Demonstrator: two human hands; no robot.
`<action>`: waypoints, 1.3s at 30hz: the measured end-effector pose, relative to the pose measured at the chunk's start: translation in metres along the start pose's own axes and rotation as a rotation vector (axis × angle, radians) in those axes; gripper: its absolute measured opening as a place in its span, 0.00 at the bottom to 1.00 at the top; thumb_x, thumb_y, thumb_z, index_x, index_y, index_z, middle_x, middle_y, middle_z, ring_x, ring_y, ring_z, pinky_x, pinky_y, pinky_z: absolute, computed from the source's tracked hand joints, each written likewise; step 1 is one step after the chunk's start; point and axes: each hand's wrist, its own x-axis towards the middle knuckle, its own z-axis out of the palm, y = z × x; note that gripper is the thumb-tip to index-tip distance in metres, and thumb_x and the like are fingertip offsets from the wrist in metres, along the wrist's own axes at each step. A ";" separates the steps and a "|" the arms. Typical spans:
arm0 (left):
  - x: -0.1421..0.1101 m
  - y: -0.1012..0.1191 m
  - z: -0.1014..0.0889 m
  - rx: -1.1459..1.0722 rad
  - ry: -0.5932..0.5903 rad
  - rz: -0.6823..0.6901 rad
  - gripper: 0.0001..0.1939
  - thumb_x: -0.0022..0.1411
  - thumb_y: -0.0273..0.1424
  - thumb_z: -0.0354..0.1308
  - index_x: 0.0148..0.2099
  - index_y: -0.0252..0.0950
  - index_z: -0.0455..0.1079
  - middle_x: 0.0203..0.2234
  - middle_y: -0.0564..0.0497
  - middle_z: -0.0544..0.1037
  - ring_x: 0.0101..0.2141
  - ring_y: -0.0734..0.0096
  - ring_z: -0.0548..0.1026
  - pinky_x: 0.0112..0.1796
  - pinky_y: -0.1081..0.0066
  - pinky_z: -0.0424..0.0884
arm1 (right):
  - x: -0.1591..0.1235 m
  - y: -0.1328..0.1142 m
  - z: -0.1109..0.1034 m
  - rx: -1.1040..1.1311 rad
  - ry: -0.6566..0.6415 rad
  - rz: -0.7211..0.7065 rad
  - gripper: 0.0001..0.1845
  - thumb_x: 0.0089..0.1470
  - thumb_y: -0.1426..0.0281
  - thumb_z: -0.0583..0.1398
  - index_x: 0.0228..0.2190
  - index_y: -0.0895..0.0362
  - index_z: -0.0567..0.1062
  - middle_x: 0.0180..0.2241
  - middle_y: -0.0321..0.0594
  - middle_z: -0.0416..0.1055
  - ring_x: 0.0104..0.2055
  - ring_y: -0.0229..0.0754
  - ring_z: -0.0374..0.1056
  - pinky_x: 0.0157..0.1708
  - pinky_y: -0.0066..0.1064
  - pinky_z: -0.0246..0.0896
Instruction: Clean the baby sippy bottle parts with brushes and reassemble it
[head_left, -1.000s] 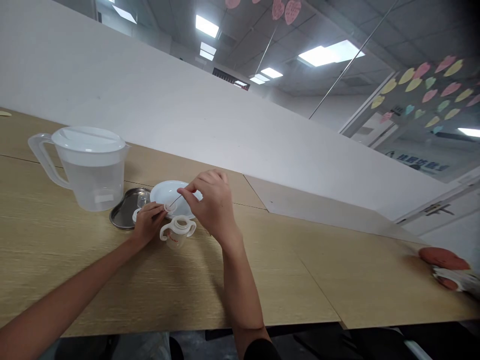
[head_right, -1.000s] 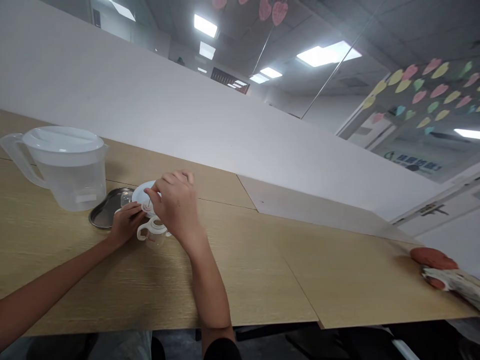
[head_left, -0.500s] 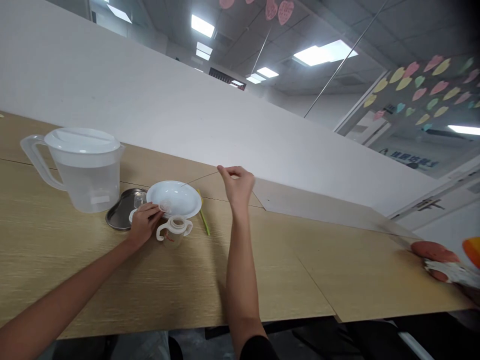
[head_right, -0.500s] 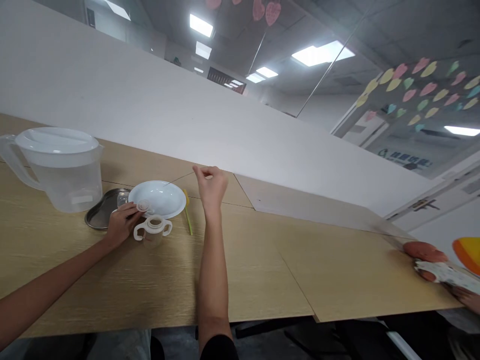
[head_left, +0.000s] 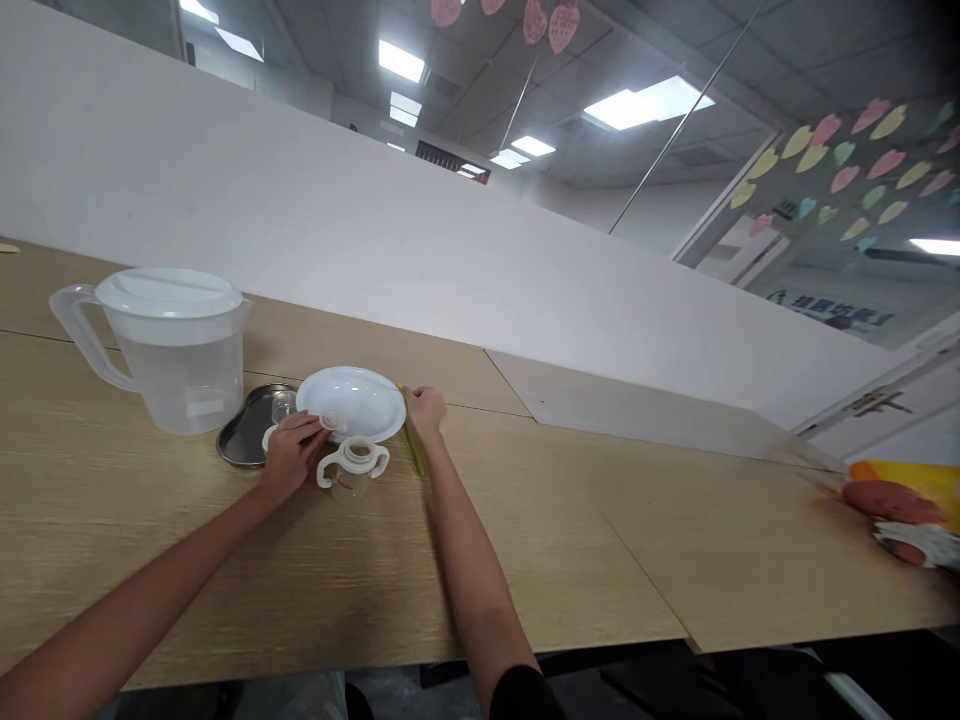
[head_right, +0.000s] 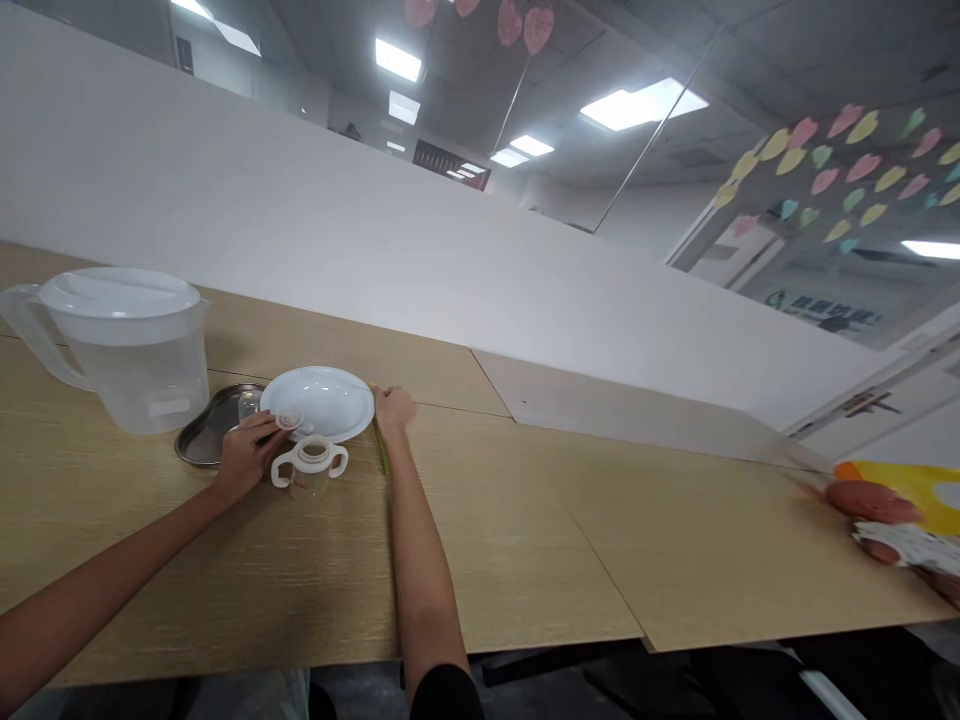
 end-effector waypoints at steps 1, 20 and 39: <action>0.000 0.000 0.000 -0.004 0.001 -0.004 0.21 0.67 0.47 0.50 0.36 0.41 0.80 0.34 0.49 0.82 0.37 0.64 0.79 0.49 0.59 0.73 | 0.000 0.000 0.000 -0.021 -0.010 -0.007 0.20 0.58 0.57 0.59 0.28 0.58 0.82 0.31 0.49 0.79 0.34 0.45 0.73 0.31 0.28 0.57; 0.001 0.003 -0.002 -0.019 -0.027 -0.037 0.22 0.66 0.48 0.50 0.37 0.39 0.79 0.35 0.48 0.82 0.38 0.63 0.78 0.50 0.58 0.72 | -0.003 -0.014 -0.017 0.002 -0.187 -0.163 0.11 0.56 0.71 0.61 0.40 0.56 0.81 0.41 0.43 0.79 0.42 0.39 0.74 0.38 0.24 0.62; 0.001 0.004 -0.001 -0.035 -0.007 -0.021 0.21 0.66 0.47 0.50 0.38 0.40 0.79 0.35 0.47 0.82 0.37 0.63 0.78 0.51 0.57 0.72 | 0.008 -0.007 -0.031 -0.057 -0.160 -0.241 0.14 0.53 0.80 0.57 0.35 0.60 0.81 0.38 0.47 0.79 0.41 0.40 0.73 0.40 0.24 0.61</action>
